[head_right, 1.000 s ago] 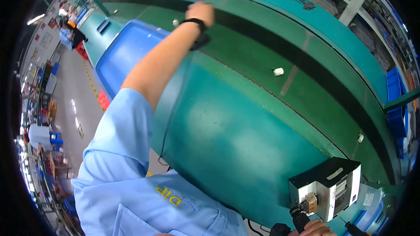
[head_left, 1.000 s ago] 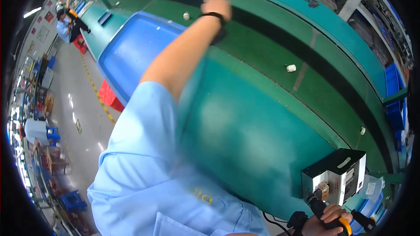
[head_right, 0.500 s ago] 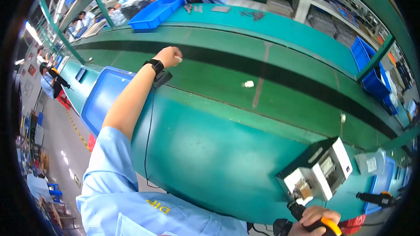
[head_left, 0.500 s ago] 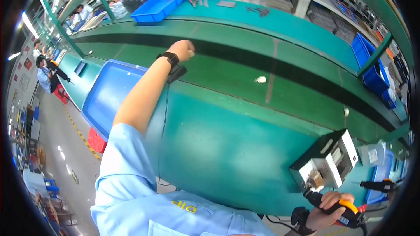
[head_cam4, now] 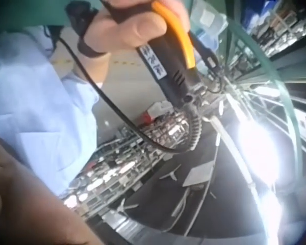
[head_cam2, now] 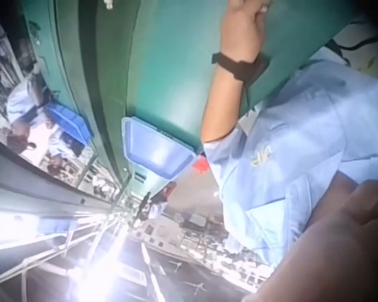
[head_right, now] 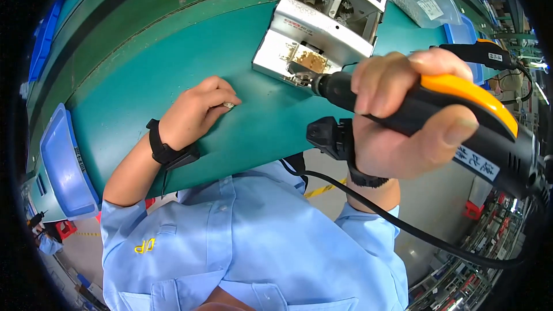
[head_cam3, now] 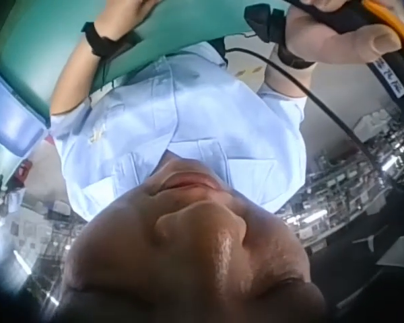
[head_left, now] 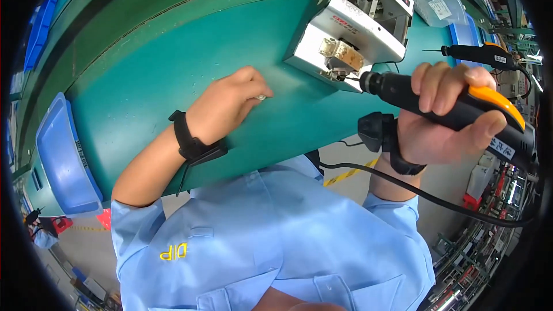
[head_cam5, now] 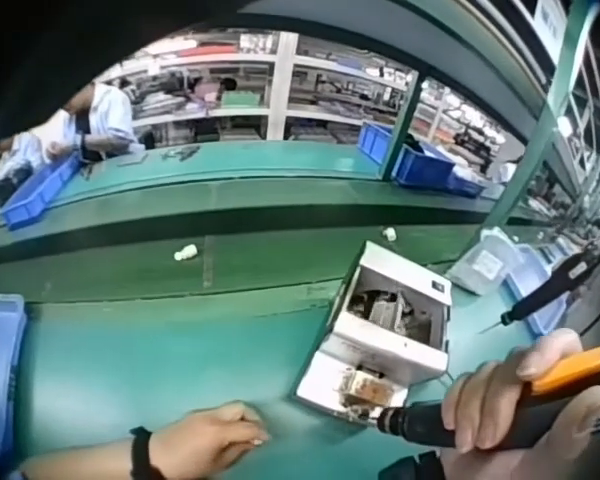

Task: The person picks up a small component from the table, places it into a machine, and uses a power screwdriver on it before placing it back on the table.

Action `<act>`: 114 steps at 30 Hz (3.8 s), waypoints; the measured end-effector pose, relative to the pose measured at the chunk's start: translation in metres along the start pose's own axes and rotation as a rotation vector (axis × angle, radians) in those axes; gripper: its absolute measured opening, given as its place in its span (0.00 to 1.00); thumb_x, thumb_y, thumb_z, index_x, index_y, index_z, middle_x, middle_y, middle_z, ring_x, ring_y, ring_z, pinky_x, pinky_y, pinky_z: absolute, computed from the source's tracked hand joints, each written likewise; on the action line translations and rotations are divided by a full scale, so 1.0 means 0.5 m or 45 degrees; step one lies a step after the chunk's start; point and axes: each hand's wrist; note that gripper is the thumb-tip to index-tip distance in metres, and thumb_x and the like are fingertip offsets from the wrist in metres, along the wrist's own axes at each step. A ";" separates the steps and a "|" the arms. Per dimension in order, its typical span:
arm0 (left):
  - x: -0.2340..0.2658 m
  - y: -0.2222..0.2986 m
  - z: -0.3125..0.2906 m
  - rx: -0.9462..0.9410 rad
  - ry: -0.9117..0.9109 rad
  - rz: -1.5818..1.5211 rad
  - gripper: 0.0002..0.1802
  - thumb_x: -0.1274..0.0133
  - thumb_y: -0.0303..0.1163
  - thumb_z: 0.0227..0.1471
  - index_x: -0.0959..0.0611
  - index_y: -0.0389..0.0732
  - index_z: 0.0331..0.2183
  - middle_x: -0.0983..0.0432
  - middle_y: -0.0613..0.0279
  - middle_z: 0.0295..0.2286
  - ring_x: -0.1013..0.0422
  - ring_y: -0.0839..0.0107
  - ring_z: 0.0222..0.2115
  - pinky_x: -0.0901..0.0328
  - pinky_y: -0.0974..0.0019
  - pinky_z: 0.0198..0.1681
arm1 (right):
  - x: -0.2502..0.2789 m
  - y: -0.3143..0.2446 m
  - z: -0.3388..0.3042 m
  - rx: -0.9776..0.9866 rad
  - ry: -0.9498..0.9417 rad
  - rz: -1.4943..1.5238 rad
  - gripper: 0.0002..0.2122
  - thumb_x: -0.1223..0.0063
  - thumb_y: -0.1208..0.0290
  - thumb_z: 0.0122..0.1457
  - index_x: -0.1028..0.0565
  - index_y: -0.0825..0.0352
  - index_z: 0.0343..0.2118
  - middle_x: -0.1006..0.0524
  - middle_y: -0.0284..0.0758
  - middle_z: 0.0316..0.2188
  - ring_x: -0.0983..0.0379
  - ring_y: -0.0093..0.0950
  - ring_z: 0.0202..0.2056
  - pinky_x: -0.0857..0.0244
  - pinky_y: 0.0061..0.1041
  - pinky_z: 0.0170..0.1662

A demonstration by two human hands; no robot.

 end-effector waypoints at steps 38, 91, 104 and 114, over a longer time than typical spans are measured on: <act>-0.073 -0.007 0.015 0.185 0.383 -0.547 0.14 0.40 0.21 0.40 0.24 0.38 0.34 0.27 0.56 0.31 0.27 0.61 0.29 0.32 0.62 0.31 | -0.095 0.121 -0.048 -0.296 -0.510 0.149 0.26 0.61 0.42 0.58 0.37 0.66 0.37 0.37 0.28 0.15 0.42 0.20 0.15 0.46 0.20 0.21; -0.054 0.000 0.018 0.251 0.262 -0.437 0.10 0.42 0.21 0.42 0.21 0.37 0.32 0.27 0.56 0.31 0.27 0.58 0.30 0.31 0.60 0.32 | -0.098 0.116 -0.042 -0.207 -0.534 0.209 0.27 0.59 0.40 0.57 0.35 0.65 0.40 0.37 0.27 0.15 0.41 0.19 0.15 0.47 0.19 0.22; -0.056 0.016 0.020 0.248 0.242 -0.404 0.09 0.43 0.21 0.43 0.21 0.37 0.32 0.27 0.56 0.31 0.28 0.56 0.32 0.33 0.59 0.34 | -0.099 0.099 -0.049 -0.129 -0.604 0.157 0.27 0.57 0.41 0.57 0.36 0.66 0.39 0.35 0.29 0.16 0.39 0.20 0.16 0.46 0.19 0.21; -0.068 0.015 0.025 0.131 0.320 -0.387 0.12 0.42 0.17 0.41 0.21 0.37 0.32 0.28 0.59 0.29 0.27 0.63 0.27 0.31 0.66 0.28 | -0.094 0.085 -0.042 -0.053 -0.822 0.153 0.27 0.54 0.43 0.56 0.37 0.69 0.38 0.32 0.33 0.19 0.37 0.23 0.18 0.43 0.20 0.22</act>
Point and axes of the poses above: each hand's wrist, its own z-axis towards the middle knuckle, its own x-axis out of the back of the hand, y = z × x
